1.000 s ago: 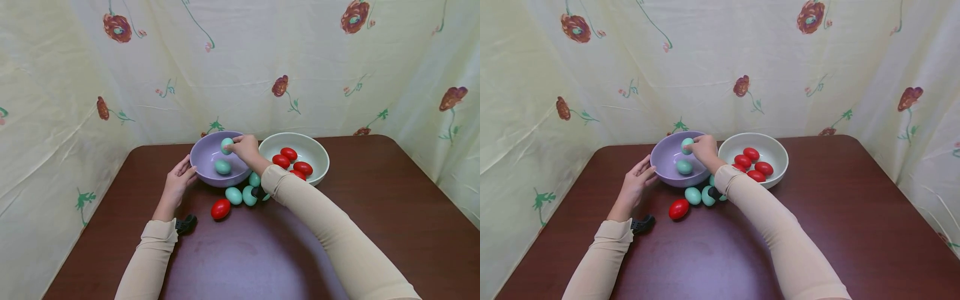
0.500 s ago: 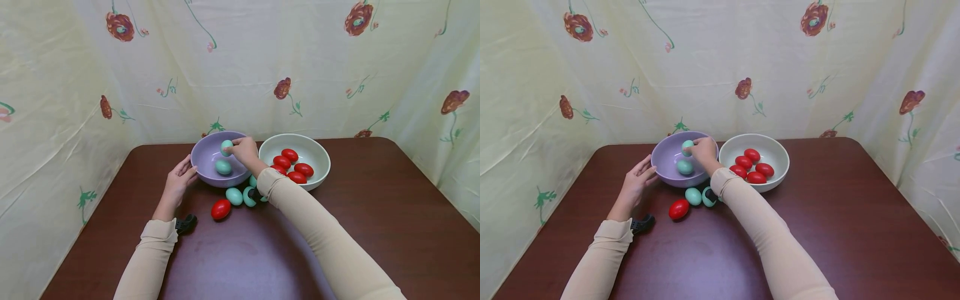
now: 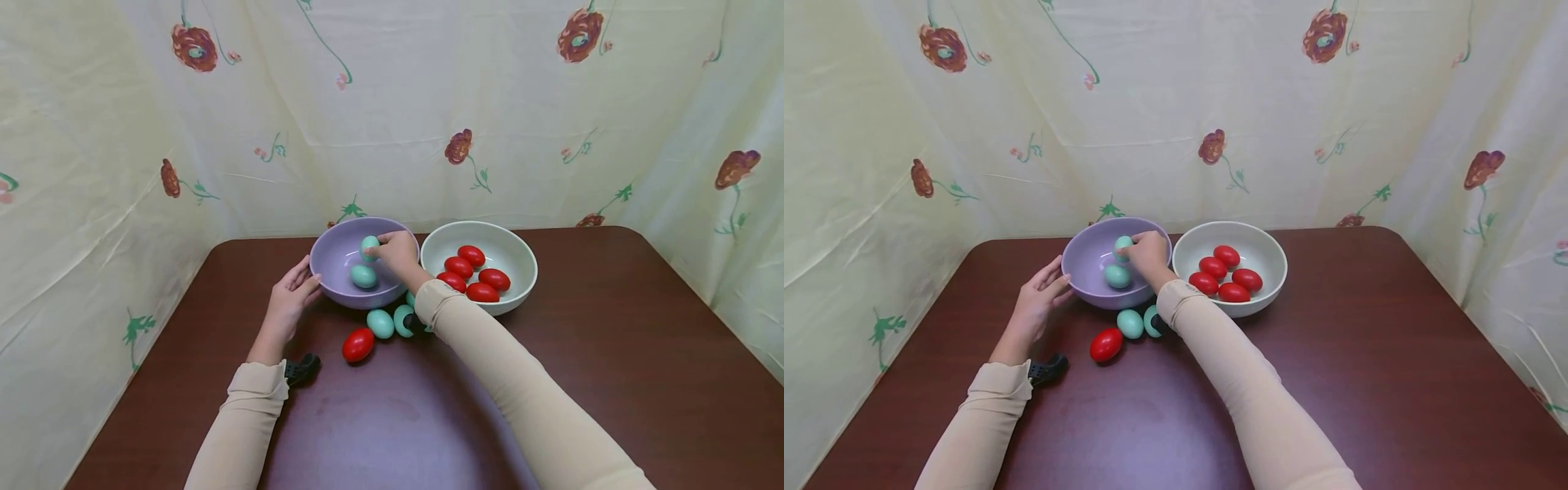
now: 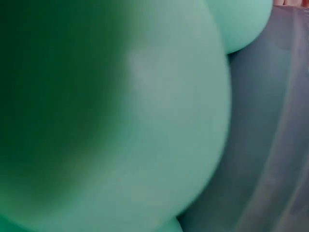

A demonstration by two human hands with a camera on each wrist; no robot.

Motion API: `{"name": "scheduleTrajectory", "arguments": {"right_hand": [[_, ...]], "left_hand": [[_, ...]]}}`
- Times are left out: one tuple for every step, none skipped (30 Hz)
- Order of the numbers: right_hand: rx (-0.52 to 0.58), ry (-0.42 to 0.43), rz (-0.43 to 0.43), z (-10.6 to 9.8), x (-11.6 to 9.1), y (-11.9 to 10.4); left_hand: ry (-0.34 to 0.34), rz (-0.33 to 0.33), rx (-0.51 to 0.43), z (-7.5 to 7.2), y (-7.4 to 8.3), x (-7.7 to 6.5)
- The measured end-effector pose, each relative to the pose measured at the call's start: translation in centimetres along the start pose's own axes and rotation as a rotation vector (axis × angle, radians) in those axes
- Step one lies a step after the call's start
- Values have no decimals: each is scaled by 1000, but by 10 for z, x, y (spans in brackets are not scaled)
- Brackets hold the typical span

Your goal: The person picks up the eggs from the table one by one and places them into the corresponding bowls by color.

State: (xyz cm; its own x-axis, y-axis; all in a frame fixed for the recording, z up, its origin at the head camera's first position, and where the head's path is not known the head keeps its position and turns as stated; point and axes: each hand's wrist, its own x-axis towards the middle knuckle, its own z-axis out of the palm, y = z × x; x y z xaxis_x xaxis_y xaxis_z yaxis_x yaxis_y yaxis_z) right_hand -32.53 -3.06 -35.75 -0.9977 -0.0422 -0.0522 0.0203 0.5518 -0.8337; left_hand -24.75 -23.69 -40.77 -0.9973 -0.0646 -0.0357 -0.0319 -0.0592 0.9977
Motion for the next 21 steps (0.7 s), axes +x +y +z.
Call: {"name": "scheduleTrajectory", "arguments": {"right_hand": [[-7, -1, -8, 1, 0, 0], [-14, -5, -16, 1, 1, -1], [-23, -9, -23, 2, 1, -1], [-27, -14, -29, 3, 1, -1], [-35, -19, -38, 3, 1, -2], [-38, -24, -47, 4, 1, -2], [-50, -27, -56, 5, 1, -2], [-64, -36, -68, 5, 1, -1], [-77, -47, -81, 5, 0, -1], [-89, -47, -92, 6, 0, 0], [-105, -46, -101, 6, 0, 1], [-117, -49, -111, 6, 0, 2], [-131, -54, -119, 7, 0, 3], [-136, -61, -125, 7, 0, 4], [-137, -64, -124, 8, 0, 5], [-136, -63, -122, 8, 0, 5], [-137, -72, -120, 8, 0, 6], [-138, -78, -119, 8, 0, 6], [-139, -82, -114, 9, 0, 6], [-139, -86, -109, 9, 0, 5], [-141, -91, -103, 9, 0, 5]], "left_hand": [[-1, 1, 1, -1, 0, 0], [1, 4, 1, -1, 1, 0], [2, 5, 1, -2, 1, 0], [5, 6, -1, -2, 2, 0], [4, 8, -4, -3, 2, 0], [8, 10, -5, -3, 2, 0], [3, 12, -6, -3, 2, 0], [8, 10, -5, -3, 2, -1], [9, 8, 0, -3, 2, -1], [9, 5, 3, -3, 2, -1], [7, 2, 9, -3, 1, -2], [7, -1, 12, -3, 1, -2], [7, -5, 18, -3, 0, -2], [12, -9, 24, -2, -1, -3], [9, -8, 24, -2, -1, -2], [7, -8, 26, -2, -2, -2], [7, -5, 27, -2, -2, -2], [8, -1, 26, -2, -2, -2], [9, 3, 27, -2, -3, -2], [7, 6, 24, -2, -2, -2], [7, 8, 22, -2, -2, -2]]}}
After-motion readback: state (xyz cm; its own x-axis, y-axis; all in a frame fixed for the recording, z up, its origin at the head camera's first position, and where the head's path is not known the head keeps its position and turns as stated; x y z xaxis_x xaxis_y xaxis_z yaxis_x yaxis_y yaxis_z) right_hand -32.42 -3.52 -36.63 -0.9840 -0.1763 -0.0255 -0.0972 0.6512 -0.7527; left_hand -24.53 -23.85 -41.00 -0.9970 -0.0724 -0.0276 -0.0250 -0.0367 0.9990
